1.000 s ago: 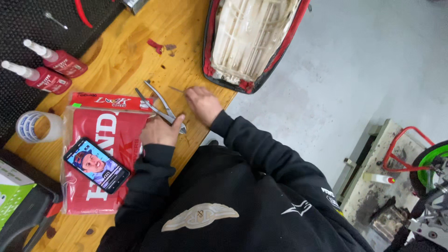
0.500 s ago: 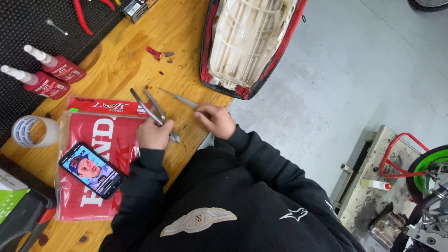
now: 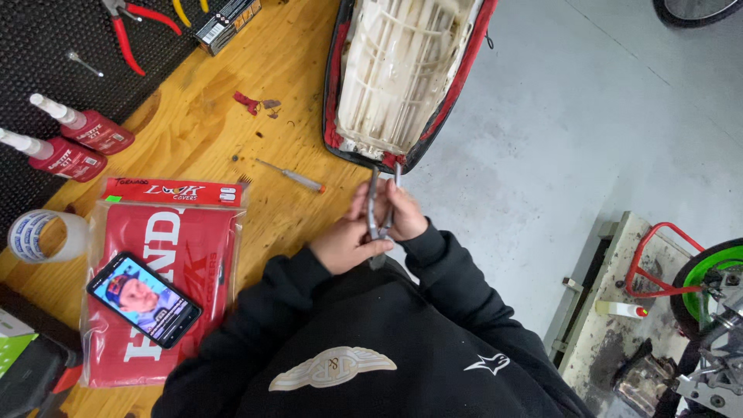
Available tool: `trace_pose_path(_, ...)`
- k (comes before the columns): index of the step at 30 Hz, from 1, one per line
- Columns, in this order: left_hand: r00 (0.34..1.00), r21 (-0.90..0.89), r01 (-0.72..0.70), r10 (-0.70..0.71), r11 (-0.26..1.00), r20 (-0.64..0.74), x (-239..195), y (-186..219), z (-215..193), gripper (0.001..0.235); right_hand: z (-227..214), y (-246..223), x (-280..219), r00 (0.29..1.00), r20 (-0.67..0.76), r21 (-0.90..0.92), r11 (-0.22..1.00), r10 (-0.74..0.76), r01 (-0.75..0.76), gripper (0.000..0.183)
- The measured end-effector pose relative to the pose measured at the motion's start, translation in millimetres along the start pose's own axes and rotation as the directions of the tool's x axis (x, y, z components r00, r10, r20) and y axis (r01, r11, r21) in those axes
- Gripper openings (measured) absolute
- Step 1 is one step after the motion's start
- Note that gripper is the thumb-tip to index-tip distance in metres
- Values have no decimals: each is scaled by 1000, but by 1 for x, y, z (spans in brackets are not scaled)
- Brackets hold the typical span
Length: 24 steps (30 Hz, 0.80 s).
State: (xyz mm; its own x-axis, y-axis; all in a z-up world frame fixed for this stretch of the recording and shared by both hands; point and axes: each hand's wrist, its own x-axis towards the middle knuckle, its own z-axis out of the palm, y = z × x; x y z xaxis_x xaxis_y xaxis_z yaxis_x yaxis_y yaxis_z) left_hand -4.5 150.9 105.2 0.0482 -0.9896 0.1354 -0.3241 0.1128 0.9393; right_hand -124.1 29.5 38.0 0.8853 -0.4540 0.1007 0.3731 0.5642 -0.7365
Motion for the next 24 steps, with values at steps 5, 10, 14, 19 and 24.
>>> trace_pose_path(5,987,74,21,-33,997,155,33,-24,11,38,-13,-36,16,964,-189,-339,934,-187,114,52)
trace_pose_path(10,987,38,-157,158,987,-14,83,-67,10,33,35,-95,56,914,-233,-507,844,-332,178,44)
trace_pose_path(14,927,247,-277,326,929,-186,106,-82,2,43,14,-130,93,982,169,-621,764,-84,172,55)
trace_pose_path(19,870,226,-281,347,933,-350,109,-88,-1,22,32,-147,114,958,283,-638,754,44,154,56)
trace_pose_path(24,863,138,-266,300,954,-407,113,-102,-1,26,29,-154,125,922,362,-627,767,135,134,51)
